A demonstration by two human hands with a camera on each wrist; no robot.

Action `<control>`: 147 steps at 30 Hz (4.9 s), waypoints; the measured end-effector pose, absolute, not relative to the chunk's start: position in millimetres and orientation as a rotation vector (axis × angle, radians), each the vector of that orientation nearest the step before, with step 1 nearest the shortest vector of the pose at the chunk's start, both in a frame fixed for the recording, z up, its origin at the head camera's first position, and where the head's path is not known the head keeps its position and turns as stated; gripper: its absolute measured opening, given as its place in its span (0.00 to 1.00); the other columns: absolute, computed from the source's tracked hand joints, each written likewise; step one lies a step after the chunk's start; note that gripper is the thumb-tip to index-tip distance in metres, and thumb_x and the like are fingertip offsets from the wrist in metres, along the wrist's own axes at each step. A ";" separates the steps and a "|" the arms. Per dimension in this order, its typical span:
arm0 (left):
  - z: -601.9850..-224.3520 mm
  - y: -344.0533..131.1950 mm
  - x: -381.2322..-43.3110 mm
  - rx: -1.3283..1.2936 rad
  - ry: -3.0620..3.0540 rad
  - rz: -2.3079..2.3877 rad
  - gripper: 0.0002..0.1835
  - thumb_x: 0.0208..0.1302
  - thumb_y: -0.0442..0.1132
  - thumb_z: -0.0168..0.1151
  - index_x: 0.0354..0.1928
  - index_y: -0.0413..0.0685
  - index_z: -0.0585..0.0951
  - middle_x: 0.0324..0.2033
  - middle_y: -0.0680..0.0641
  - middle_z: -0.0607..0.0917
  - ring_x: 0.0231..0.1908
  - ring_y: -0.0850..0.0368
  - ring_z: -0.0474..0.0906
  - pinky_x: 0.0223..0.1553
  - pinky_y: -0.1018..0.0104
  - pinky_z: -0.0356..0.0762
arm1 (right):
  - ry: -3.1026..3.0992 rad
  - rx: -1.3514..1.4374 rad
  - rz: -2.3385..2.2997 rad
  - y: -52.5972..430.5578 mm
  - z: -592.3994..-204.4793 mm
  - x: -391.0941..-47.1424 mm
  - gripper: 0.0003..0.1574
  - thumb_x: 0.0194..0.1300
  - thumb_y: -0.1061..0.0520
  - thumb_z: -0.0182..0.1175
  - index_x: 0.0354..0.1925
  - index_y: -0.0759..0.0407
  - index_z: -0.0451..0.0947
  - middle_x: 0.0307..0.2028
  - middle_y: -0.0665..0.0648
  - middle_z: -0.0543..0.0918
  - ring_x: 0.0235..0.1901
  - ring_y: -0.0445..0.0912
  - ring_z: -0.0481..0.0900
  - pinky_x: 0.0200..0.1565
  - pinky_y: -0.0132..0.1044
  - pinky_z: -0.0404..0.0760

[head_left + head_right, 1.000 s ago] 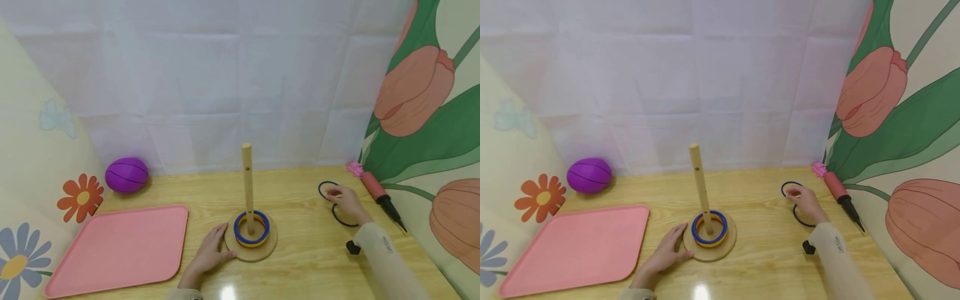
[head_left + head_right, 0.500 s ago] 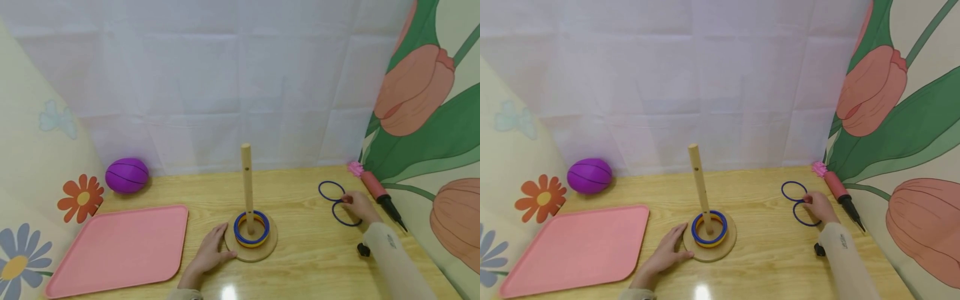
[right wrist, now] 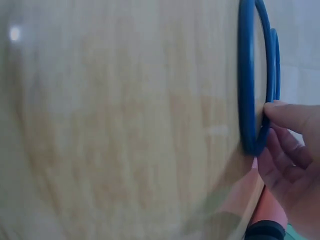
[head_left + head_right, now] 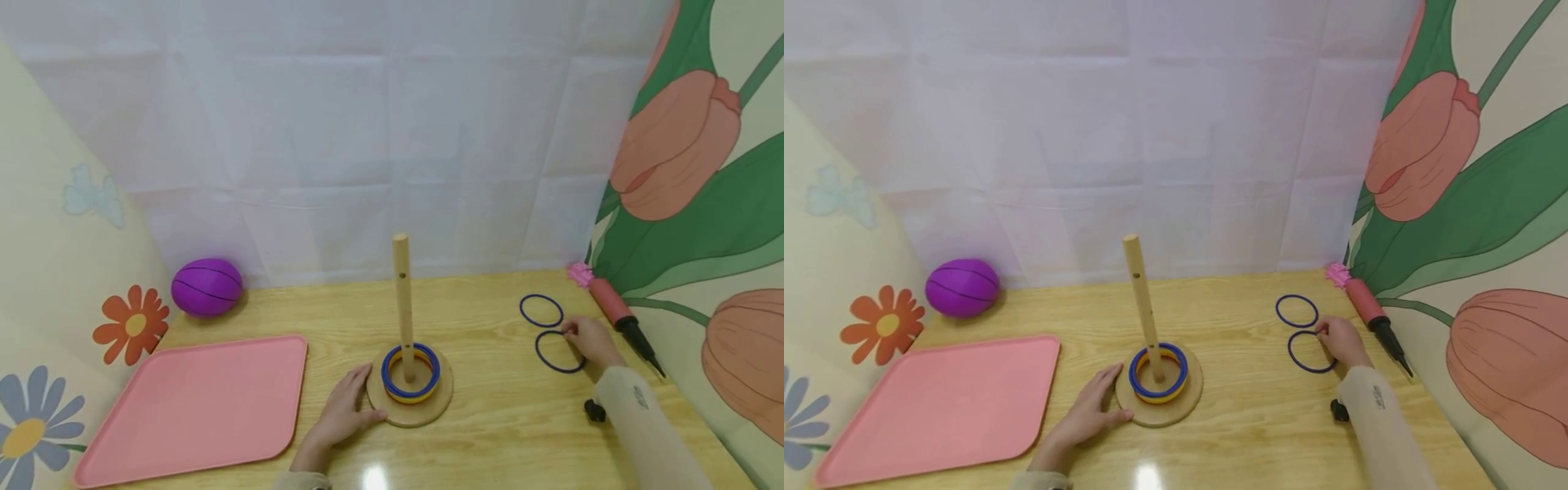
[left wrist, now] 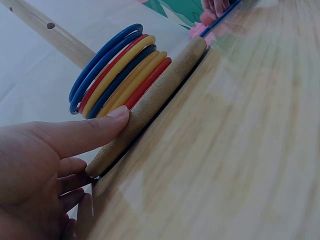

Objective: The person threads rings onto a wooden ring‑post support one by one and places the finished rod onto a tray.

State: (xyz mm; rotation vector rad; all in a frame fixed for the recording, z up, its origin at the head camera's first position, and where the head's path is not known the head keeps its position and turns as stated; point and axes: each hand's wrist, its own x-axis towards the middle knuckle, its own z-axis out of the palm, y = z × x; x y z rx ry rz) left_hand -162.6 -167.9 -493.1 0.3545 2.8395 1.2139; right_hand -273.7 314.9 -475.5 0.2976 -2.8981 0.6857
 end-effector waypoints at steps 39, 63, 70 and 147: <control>-492.7 -168.8 -164.3 0.385 2.832 1.261 0.51 0.45 0.47 0.78 0.69 0.34 0.64 0.66 0.34 0.69 0.67 0.32 0.61 0.69 0.35 0.55 | -2.121 0.138 2.291 186.4 -367.8 -247.0 0.08 0.68 0.62 0.59 0.40 0.50 0.81 0.31 0.40 0.84 0.35 0.34 0.82 0.38 0.26 0.85; -485.3 -161.6 -163.2 0.403 2.762 1.261 0.51 0.46 0.43 0.77 0.70 0.32 0.60 0.67 0.31 0.64 0.70 0.33 0.55 0.71 0.32 0.37 | -1.567 0.299 2.768 107.3 -288.4 -221.7 0.25 0.70 0.70 0.48 0.30 0.47 0.85 0.29 0.47 0.87 0.30 0.36 0.83 0.33 0.26 0.84; -487.5 -159.1 -164.4 0.414 2.740 1.316 0.52 0.44 0.41 0.78 0.69 0.31 0.61 0.65 0.32 0.66 0.68 0.33 0.58 0.72 0.35 0.48 | -1.564 0.292 2.725 104.5 -287.4 -216.6 0.25 0.69 0.71 0.49 0.30 0.47 0.85 0.29 0.46 0.87 0.31 0.36 0.83 0.34 0.26 0.84; -497.1 -158.2 -162.7 0.427 2.787 1.325 0.52 0.42 0.48 0.79 0.69 0.37 0.65 0.65 0.37 0.71 0.66 0.33 0.64 0.68 0.35 0.58 | -2.636 -0.069 1.232 240.1 -447.9 -317.0 0.18 0.68 0.61 0.57 0.51 0.74 0.77 0.46 0.72 0.83 0.38 0.54 0.84 0.41 0.36 0.84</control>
